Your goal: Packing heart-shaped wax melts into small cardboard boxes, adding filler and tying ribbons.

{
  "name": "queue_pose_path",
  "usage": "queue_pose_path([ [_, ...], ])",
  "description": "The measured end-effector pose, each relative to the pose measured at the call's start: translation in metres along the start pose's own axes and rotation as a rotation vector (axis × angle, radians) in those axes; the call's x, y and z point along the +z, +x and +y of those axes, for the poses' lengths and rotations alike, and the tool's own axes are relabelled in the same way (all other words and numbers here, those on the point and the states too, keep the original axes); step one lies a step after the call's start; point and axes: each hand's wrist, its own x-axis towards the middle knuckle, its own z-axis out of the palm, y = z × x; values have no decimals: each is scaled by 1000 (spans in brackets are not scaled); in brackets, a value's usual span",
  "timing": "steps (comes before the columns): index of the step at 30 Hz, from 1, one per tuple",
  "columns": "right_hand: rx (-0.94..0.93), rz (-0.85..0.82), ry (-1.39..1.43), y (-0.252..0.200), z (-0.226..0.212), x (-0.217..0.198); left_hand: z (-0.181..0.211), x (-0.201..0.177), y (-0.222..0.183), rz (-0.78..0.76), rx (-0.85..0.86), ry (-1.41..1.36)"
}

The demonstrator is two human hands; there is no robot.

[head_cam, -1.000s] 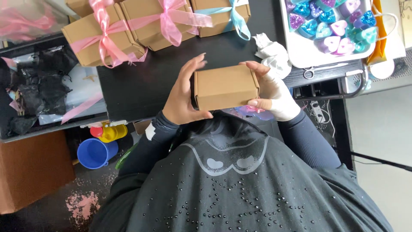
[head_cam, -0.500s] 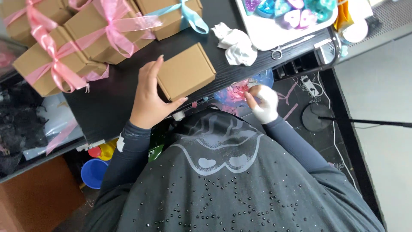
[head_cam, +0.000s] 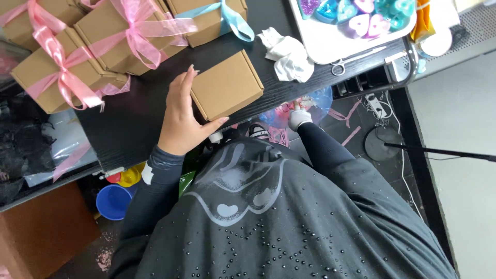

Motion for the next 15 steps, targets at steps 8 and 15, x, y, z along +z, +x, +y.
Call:
queue_pose_path([
  [8, 4, 37, -63, -4, -8, -13, -3, -1, -5, 17, -42, 33],
  [15, 19, 88, 5, 34, 9, 25, -5, -2, -3, 9, -49, 26],
])
